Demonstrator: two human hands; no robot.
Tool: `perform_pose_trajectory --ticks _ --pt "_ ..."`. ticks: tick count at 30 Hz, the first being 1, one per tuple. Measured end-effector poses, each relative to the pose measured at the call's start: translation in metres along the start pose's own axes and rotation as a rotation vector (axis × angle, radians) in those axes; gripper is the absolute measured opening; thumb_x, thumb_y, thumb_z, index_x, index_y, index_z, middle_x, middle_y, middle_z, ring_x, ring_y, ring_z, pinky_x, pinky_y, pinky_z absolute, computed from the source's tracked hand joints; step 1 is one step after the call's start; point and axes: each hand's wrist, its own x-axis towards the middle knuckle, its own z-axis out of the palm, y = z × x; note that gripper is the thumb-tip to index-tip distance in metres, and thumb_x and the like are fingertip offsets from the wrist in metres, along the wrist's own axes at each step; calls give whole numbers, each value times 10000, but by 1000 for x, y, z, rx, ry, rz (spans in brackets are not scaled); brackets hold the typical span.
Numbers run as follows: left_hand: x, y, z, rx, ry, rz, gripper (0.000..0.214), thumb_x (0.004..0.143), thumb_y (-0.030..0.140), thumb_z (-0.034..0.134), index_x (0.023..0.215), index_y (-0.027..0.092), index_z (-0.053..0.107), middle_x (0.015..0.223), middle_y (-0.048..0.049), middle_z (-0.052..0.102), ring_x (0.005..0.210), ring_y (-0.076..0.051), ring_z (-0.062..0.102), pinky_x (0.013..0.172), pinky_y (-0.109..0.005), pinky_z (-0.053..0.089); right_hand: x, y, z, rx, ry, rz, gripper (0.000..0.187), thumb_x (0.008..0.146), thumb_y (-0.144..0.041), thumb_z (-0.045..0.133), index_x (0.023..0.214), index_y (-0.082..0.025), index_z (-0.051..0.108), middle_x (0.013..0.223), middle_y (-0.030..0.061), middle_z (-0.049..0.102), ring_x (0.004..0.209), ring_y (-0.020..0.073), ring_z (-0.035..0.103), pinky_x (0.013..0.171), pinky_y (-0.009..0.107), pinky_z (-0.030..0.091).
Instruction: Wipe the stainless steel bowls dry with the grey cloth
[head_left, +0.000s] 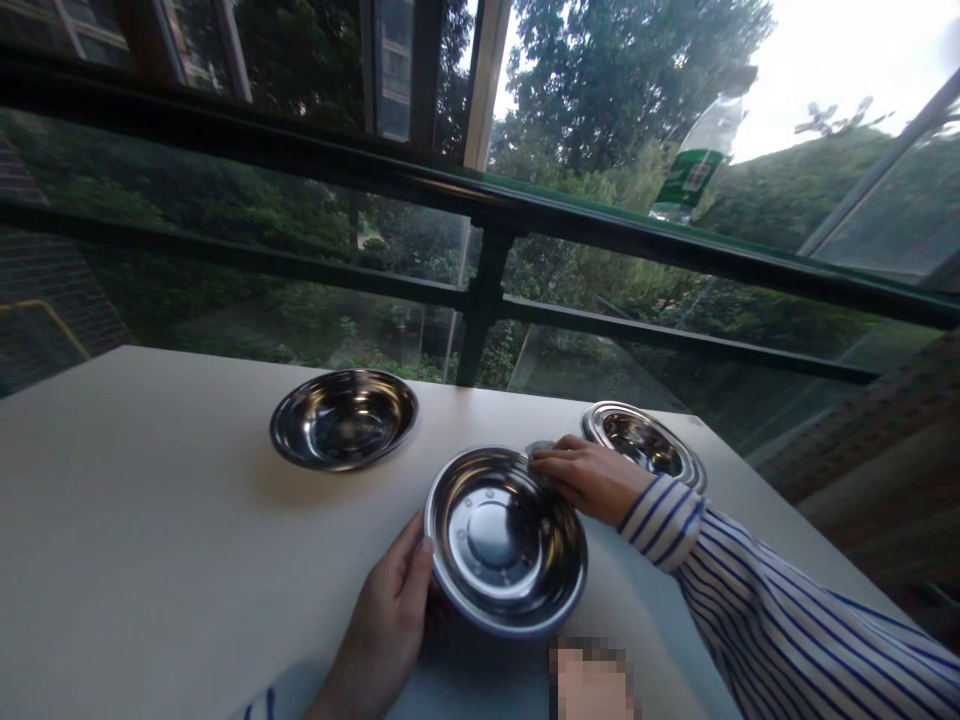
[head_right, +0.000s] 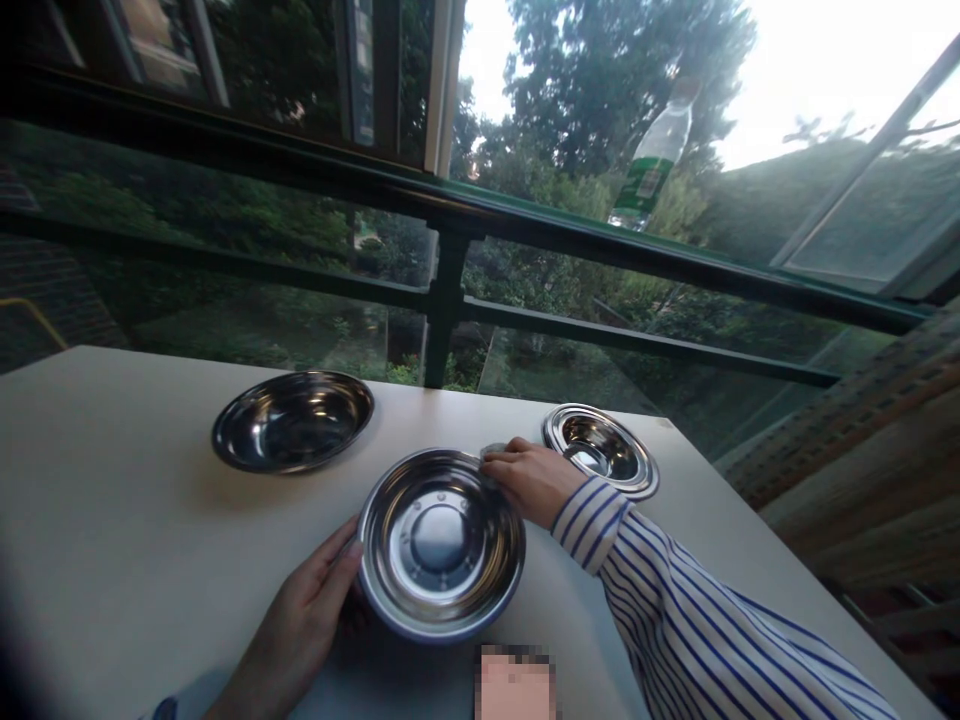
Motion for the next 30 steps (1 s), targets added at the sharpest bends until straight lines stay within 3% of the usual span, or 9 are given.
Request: perform_pose_trajectory --ticks 5,9,16,19,22,25,30 --pt "-2 -3 0 -11 -46 -101 532 808 459 489 1230 140 546 615 -7 611 525 -159 519 505 -255 446 13 0 1 3 13 -16 301 810 -100 483 1055 -172 644 1081 71 664 847 200 588 791 336 484" --pt "-1 -3 0 -18 -71 -107 568 819 479 468 1264 128 508 507 32 527 464 -138 466 446 -234 400 44 -5 4 18 28 -45 248 825 -125 505 1012 -169 661 1028 75 681 862 211 581 801 342 473" --pt "-1 1 -1 -17 -91 -107 560 833 455 455 1300 147 478 727 -33 678 515 -147 528 512 -262 462 77 -34 4 66 12 -189 223 821 -125 522 997 -164 653 1019 88 672 902 209 554 808 317 450" --pt "1 1 -1 -36 -65 -41 519 833 430 461 1269 155 519 1011 -77 690 795 -199 632 795 -315 489 81 -53 3 95 -5 -277 212 841 -153 506 1006 -175 638 1040 70 662 937 194 547 843 299 430" --pt "4 -1 0 -41 -49 9 488 834 409 462 1243 156 546 1229 -76 606 1151 -221 521 1029 -318 322 78 -62 3 115 -25 -333 196 857 -169 491 997 -182 627 1043 64 656 960 173 544 862 278 414" --pt "4 -2 1 -27 -74 2 484 842 398 456 1254 157 537 1266 -72 586 1206 -219 480 1049 -315 296 74 -54 1 111 -27 -281 200 850 -154 488 996 -169 624 1036 81 656 934 189 545 830 297 429" --pt "2 1 3 -69 -97 9 470 840 400 472 1251 185 546 1212 -56 628 1134 -235 541 1001 -329 364 70 -38 -1 104 -5 -153 215 815 -98 500 990 -129 619 961 123 663 855 216 549 782 344 440"
